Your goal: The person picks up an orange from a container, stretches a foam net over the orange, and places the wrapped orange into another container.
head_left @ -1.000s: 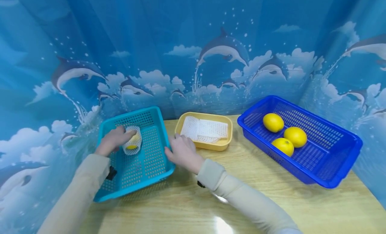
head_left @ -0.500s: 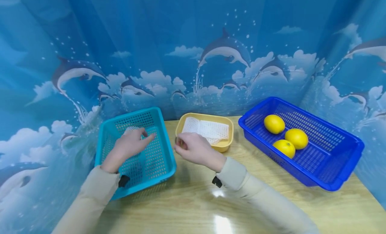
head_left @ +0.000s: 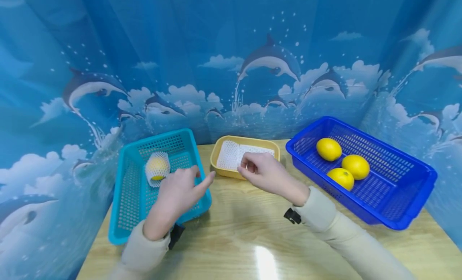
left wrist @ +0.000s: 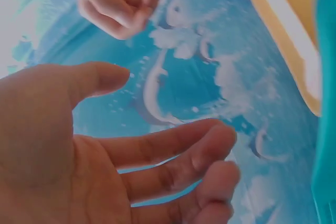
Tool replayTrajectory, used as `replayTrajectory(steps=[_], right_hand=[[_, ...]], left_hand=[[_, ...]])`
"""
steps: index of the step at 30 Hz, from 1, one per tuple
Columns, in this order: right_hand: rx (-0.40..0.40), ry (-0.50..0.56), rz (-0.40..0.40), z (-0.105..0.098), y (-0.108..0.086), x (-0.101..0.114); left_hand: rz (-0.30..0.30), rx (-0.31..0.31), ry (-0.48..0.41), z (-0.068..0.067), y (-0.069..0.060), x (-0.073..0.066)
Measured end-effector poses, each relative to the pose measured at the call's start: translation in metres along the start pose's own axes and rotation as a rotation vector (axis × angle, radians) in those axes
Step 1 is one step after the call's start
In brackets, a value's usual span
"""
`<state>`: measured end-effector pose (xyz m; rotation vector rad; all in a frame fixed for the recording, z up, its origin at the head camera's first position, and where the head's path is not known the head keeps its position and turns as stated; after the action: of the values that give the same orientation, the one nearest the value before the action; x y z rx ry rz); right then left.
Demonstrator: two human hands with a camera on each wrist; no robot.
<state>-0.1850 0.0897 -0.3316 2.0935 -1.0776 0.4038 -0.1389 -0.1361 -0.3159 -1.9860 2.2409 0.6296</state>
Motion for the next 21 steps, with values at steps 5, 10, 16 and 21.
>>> replayTrajectory(steps=[5,10,16,21], right_hand=[[-0.009,-0.019,0.018,-0.024,-0.009,-0.009],[-0.029,-0.059,0.023,-0.046,-0.016,-0.026],[-0.069,-0.150,0.047,-0.071,-0.019,-0.054],[-0.096,-0.200,0.065,-0.091,-0.020,-0.081]], left_hand=[[0.015,-0.052,-0.027,0.010,-0.012,-0.024],[0.091,-0.092,-0.061,0.026,-0.017,-0.047],[0.176,-0.192,-0.007,0.044,-0.016,-0.075],[0.243,-0.407,0.061,0.056,-0.015,-0.100]])
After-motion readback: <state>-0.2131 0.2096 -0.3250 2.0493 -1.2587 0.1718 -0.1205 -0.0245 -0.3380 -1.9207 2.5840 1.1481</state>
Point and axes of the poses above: each hand's wrist, its own y-axis towards the middle knuckle, its own z-axis out of the palm, x = y × z, the point moved 2 cm from there along y, towards the middle knuckle, and after that the axes turned 12 degrees about -x, right-handed, at the moved point
